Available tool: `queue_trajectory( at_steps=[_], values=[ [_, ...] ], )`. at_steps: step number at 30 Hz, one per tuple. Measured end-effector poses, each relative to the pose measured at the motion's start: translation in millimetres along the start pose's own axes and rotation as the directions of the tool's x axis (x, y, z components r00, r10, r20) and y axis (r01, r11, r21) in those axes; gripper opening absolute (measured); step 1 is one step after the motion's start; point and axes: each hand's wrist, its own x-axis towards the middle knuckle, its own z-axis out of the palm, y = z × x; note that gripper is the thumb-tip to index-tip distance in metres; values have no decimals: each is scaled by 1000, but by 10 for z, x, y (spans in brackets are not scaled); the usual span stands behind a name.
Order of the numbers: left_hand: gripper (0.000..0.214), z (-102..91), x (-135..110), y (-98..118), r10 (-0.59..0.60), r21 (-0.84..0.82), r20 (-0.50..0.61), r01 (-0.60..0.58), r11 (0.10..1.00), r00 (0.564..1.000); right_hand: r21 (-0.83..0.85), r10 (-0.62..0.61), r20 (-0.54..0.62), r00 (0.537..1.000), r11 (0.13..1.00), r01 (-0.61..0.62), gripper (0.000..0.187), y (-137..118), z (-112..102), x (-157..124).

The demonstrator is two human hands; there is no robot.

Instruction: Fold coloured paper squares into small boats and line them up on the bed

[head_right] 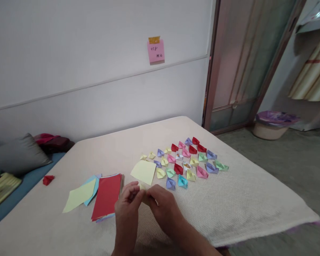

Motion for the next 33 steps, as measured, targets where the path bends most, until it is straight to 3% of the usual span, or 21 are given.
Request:
queue_trajectory(
  at_steps=[7, 10, 14, 19, 21, 26, 33],
  values=[
    [12, -30, 7, 51, -60, 18, 25, 60, 998, 998, -49, -39, 58, 998, 998, 42, 20, -2, 42, -23],
    [12, -62, 30, 36, -127, -100, 115, 139, 985, 985, 38, 51, 81, 995, 998, -55, 18, -27, 17, -13],
    [15, -76, 50, 5, -244, -264, 279, 319, 910, 929, 245, 186, 143, 972, 945, -217, 15, -17, -31, 26],
    [26, -53, 86, -16, -271, -420, 204, 334, 844, 941, 390, 265, 173, 948, 866, -314, 13, 62, -65, 71],
    [32, -48, 101, -18, -270, -398, 219, 338, 853, 938, 423, 278, 182, 943, 844, -330, 12, 94, -73, 78],
    [11, -56, 101, 33, -234, -220, 467, 368, 904, 853, 477, 270, 207, 940, 811, -338, 10, 109, -107, 81],
    [9, -74, 71, 67, -236, -180, 457, 349, 920, 858, 553, 305, 237, 922, 738, -387, 14, 76, -182, 116]
  ],
)
